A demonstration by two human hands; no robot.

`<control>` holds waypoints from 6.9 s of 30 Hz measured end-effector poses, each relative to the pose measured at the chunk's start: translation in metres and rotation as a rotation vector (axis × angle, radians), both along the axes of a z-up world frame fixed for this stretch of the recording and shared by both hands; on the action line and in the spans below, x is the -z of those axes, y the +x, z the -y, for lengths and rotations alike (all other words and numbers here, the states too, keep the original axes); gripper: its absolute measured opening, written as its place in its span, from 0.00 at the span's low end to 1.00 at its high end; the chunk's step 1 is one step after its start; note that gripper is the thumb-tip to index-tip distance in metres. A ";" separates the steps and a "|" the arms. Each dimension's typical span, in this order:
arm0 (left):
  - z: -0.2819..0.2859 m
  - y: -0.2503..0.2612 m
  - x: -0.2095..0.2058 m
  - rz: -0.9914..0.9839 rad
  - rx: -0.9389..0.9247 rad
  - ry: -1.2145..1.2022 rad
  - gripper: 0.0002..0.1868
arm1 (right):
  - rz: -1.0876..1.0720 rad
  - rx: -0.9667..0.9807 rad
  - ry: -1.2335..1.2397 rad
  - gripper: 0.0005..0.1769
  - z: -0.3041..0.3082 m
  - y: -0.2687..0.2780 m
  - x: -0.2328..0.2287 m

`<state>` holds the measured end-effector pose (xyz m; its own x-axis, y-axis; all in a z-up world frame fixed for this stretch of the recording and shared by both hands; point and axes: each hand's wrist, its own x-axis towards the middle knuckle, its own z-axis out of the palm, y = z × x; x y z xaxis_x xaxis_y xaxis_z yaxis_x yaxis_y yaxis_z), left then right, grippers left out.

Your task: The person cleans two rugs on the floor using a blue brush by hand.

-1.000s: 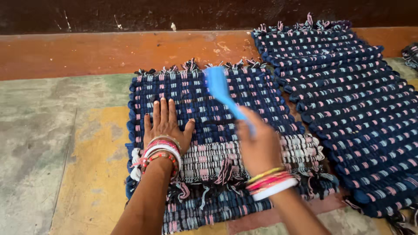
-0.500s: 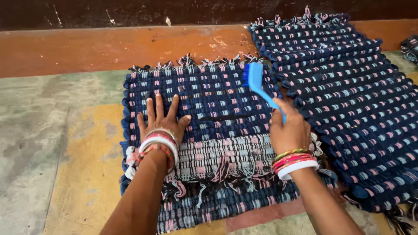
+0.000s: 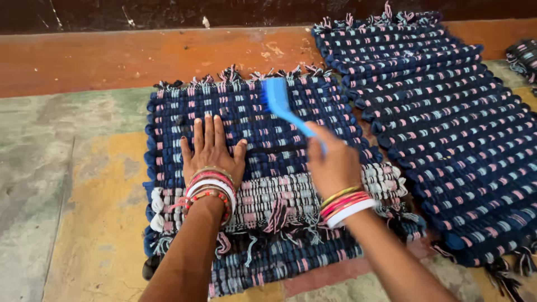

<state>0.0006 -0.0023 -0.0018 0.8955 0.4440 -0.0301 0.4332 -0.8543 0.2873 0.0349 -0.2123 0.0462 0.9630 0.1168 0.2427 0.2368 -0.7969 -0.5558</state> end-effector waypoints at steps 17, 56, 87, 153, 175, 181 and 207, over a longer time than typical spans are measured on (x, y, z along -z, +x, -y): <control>-0.002 -0.001 -0.004 0.019 0.006 -0.005 0.42 | -0.059 -0.082 -0.011 0.20 0.009 -0.039 -0.022; 0.000 -0.004 -0.005 0.073 -0.002 -0.025 0.42 | -0.086 -0.122 0.070 0.20 0.015 -0.060 -0.019; 0.029 -0.031 -0.033 0.281 0.411 -0.174 0.22 | 0.128 0.065 0.006 0.18 0.098 -0.033 -0.020; 0.011 -0.006 0.002 0.248 0.162 0.115 0.42 | -0.040 0.040 0.176 0.21 0.016 -0.038 -0.015; 0.002 -0.006 0.010 0.266 -0.051 0.157 0.43 | 0.141 -0.218 0.186 0.19 -0.025 -0.045 -0.016; 0.003 -0.009 0.001 0.226 -0.021 0.102 0.42 | -0.032 0.077 -0.004 0.20 0.010 -0.016 -0.009; 0.007 0.001 -0.004 0.250 0.176 0.210 0.30 | 0.127 0.155 -0.030 0.18 0.050 0.003 -0.019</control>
<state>0.0012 -0.0097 0.0025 0.9269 0.2559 0.2747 0.2130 -0.9610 0.1766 0.0383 -0.2620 0.0650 0.9318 -0.0214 0.3624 0.1768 -0.8451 -0.5045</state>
